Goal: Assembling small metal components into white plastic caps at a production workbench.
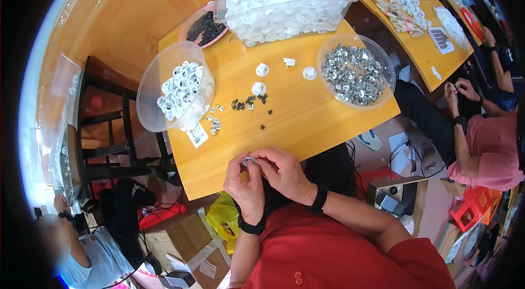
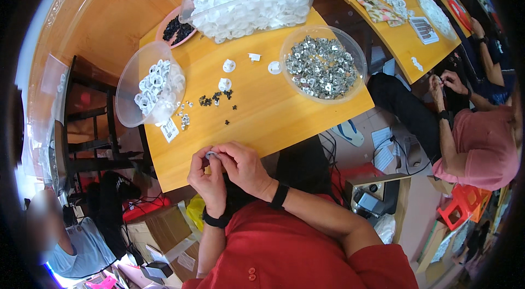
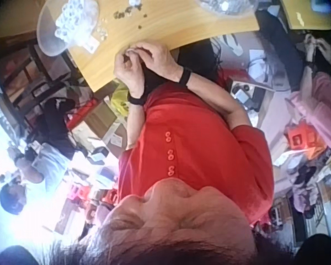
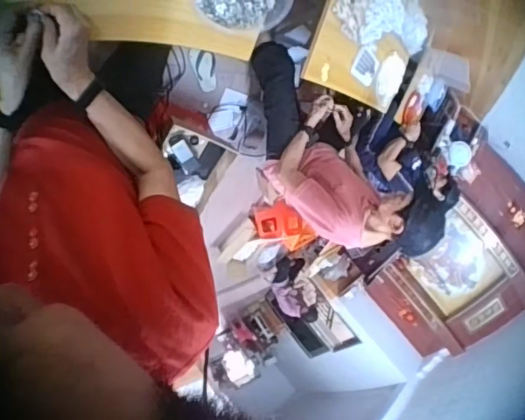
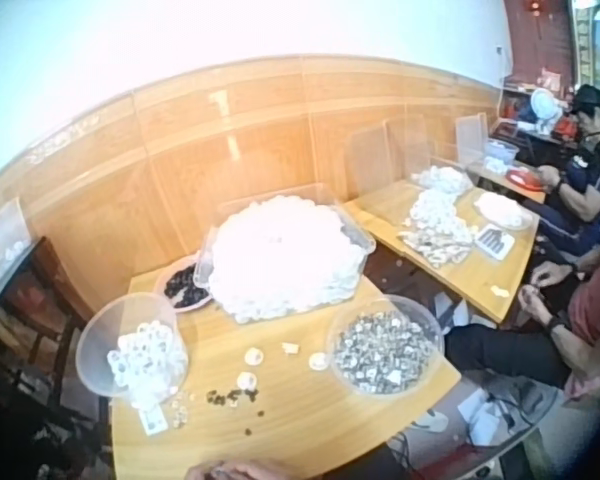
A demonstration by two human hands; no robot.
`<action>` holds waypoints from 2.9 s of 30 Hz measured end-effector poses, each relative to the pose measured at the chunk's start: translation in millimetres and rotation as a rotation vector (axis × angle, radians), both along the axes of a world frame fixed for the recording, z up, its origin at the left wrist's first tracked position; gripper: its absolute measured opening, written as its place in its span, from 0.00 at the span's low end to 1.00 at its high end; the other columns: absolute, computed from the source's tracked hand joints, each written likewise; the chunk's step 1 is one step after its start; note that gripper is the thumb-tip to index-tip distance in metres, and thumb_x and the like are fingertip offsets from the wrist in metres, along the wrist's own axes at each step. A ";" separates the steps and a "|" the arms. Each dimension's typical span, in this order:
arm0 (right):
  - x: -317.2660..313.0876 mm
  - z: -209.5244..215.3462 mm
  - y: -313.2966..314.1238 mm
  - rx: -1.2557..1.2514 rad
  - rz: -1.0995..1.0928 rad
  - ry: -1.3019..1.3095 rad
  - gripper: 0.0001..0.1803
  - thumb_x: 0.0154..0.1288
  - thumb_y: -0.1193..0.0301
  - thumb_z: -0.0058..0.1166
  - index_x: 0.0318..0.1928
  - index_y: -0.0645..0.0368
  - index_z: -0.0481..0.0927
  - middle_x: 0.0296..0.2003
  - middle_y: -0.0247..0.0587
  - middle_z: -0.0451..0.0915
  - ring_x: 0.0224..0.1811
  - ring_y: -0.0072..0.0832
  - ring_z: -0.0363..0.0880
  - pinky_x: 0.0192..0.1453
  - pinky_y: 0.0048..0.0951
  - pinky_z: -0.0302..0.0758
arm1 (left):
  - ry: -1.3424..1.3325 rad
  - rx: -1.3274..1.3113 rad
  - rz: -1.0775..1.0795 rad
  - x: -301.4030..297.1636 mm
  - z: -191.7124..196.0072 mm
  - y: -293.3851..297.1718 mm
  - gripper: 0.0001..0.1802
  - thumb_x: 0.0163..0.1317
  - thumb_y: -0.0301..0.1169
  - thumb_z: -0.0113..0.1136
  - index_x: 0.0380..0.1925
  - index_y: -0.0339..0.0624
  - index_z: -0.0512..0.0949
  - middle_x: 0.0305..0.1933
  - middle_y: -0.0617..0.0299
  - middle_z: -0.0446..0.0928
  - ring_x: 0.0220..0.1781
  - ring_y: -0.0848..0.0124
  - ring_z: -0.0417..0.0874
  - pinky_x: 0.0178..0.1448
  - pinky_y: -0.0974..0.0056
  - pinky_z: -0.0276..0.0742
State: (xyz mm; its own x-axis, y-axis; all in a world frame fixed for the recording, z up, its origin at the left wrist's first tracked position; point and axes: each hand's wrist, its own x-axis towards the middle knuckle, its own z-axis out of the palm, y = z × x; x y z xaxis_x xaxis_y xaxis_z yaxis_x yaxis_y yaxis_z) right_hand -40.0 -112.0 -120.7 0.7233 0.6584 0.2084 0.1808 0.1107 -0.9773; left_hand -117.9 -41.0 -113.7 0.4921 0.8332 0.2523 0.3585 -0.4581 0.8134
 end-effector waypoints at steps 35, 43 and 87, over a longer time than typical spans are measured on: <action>131.7 14.3 61.5 -0.371 0.077 -0.759 0.10 0.56 0.80 0.48 0.39 0.62 0.79 0.33 0.47 0.75 0.37 0.44 0.77 0.40 0.38 0.73 | -0.267 -0.426 -0.214 -17.8 -19.2 25.8 0.10 0.66 0.23 0.52 0.47 0.38 0.74 0.39 0.69 0.74 0.34 0.84 0.70 0.38 0.79 0.67; 141.8 -1.6 56.2 -0.451 0.025 -0.808 0.09 0.56 0.79 0.49 0.38 0.62 0.79 0.32 0.48 0.74 0.34 0.44 0.77 0.38 0.37 0.74 | -0.246 -0.462 -0.210 -19.9 -16.6 24.8 0.10 0.66 0.24 0.52 0.46 0.38 0.75 0.35 0.69 0.73 0.34 0.84 0.71 0.38 0.77 0.68; 61.4 31.8 33.6 -0.403 0.238 -0.224 0.06 0.60 0.73 0.56 0.36 0.58 0.83 0.28 0.44 0.81 0.29 0.29 0.79 0.33 0.28 0.73 | -0.674 -1.130 -0.184 -31.5 -0.9 20.9 0.17 0.65 0.26 0.55 0.54 0.37 0.71 0.50 0.60 0.76 0.48 0.72 0.78 0.53 0.67 0.77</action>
State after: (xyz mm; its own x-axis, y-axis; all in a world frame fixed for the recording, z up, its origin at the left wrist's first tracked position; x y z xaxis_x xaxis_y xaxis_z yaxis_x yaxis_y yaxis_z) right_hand 21.3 -78.4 -88.8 0.5104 0.8591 0.0370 0.4061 -0.2028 -0.8910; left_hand -149.4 -20.2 -114.6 0.6721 0.6801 -0.2929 -0.2566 0.5850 0.7694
